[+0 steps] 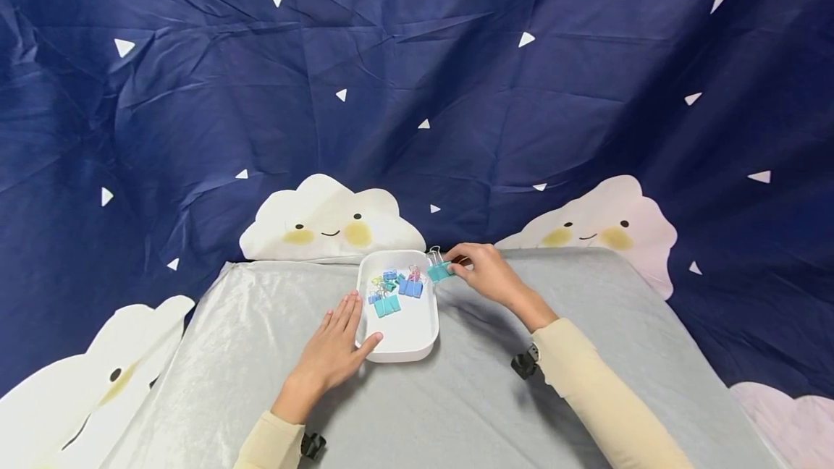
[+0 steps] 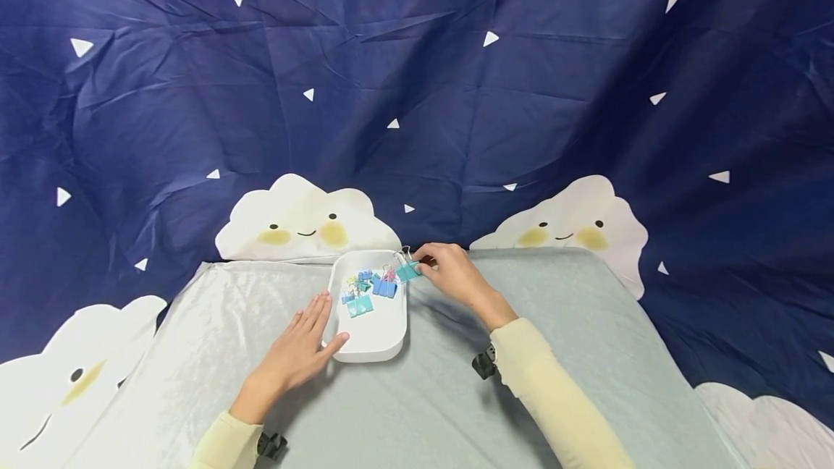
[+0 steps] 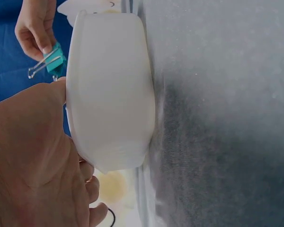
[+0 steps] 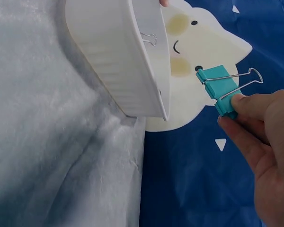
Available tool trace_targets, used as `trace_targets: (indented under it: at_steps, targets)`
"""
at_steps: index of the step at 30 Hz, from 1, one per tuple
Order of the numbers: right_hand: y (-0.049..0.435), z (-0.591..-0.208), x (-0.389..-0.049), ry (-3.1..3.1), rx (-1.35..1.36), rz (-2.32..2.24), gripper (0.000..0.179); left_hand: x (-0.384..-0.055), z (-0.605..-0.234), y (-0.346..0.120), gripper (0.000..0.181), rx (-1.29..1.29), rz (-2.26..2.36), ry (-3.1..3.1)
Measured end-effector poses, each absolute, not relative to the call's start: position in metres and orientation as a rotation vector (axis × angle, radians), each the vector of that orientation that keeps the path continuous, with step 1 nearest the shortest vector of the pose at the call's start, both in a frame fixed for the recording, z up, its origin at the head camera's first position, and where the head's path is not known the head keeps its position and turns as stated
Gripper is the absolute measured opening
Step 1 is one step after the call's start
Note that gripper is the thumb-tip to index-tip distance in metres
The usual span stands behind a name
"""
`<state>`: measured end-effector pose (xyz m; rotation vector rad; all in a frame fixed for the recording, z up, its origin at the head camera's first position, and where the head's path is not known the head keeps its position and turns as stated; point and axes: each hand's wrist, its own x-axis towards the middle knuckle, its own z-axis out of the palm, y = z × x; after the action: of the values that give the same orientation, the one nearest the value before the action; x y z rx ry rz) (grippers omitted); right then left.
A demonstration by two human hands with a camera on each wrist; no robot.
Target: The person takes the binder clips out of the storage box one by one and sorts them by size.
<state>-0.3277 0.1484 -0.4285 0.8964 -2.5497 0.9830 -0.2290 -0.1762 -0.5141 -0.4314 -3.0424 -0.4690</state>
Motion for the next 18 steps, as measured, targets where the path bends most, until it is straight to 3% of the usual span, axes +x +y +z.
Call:
trace_targets:
  at_steps: [18]
  targets:
    - [0.187, -0.430, -0.330, -2.575, 0.703, 1.002, 0.012, -0.229, -0.514, -0.176, 0.086, -0.444, -0.512, -3.014]
